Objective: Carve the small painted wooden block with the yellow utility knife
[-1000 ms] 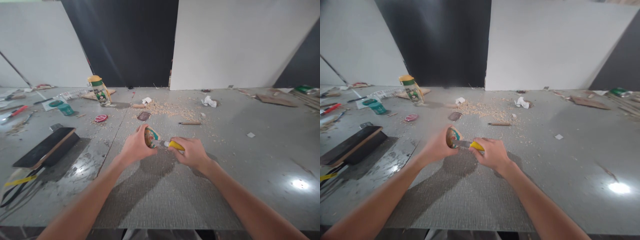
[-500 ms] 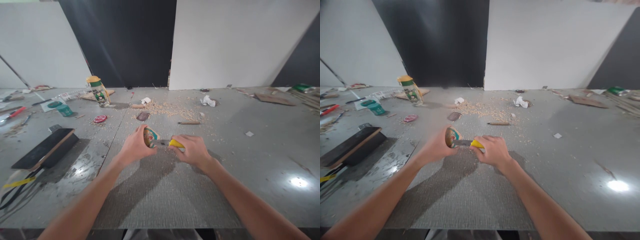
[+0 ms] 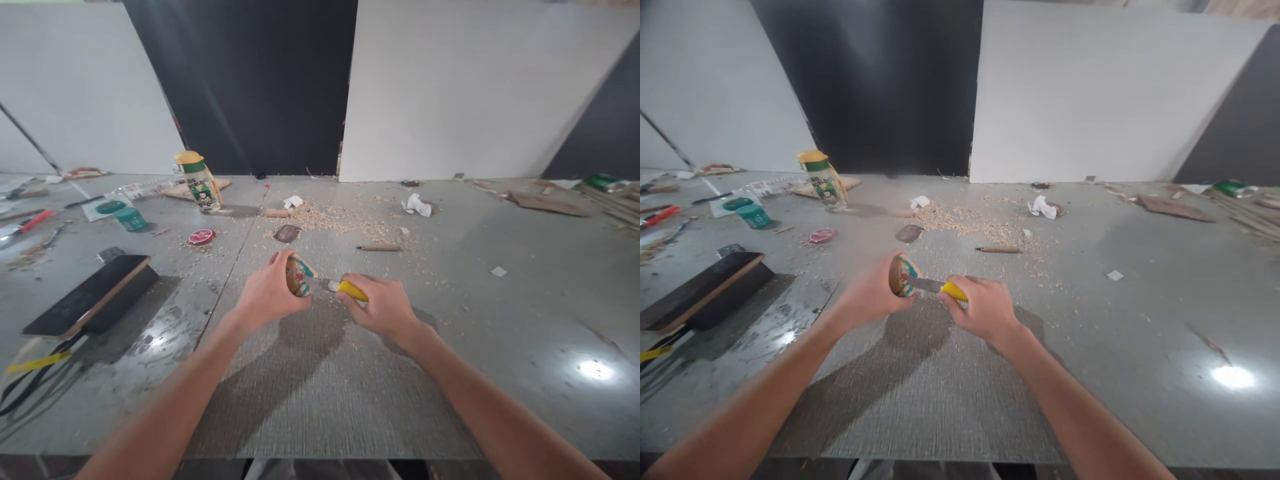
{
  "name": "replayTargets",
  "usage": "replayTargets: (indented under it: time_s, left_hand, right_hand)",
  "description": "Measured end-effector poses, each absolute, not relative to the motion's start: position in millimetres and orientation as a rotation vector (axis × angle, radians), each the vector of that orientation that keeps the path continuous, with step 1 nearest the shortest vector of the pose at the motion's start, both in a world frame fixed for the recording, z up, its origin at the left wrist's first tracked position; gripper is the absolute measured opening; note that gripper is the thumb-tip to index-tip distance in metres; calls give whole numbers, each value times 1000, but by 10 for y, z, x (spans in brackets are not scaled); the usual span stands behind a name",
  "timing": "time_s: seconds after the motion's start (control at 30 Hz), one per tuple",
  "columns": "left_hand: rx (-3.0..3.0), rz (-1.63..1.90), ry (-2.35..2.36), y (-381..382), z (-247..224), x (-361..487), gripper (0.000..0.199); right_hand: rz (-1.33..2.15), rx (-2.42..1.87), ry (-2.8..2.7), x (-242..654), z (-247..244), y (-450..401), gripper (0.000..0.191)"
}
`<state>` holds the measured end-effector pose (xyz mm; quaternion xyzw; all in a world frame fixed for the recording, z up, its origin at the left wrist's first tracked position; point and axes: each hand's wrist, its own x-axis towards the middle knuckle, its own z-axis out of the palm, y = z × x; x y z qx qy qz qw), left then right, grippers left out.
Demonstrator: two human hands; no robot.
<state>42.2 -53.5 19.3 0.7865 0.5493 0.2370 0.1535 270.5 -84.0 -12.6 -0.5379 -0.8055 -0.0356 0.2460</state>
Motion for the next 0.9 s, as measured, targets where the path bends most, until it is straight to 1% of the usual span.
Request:
replayTargets:
  time_s: [0.17, 0.33, 0.53, 0.73, 0.9]
  left_hand:
    - [2271, 675, 1557, -539, 181, 428, 73]
    - [2265, 657, 1545, -517, 144, 416, 81]
    - [2232, 676, 1460, -511, 155, 418, 74]
    - [2200, 600, 1479, -491, 189, 351, 80]
    - [2156, 660, 1393, -471, 180, 304, 76]
  right_hand:
    - [-101, -1456, -2217, 2707, -145, -837, 37]
    - [-135, -1436, -2224, 2717, -148, -820, 38]
    - [-206, -1410, -2200, 2730, -142, -818, 42]
    - [-230, -1503, -2051, 2951, -127, -709, 39]
    - [-211, -1590, -1892, 3117, -82, -619, 39]
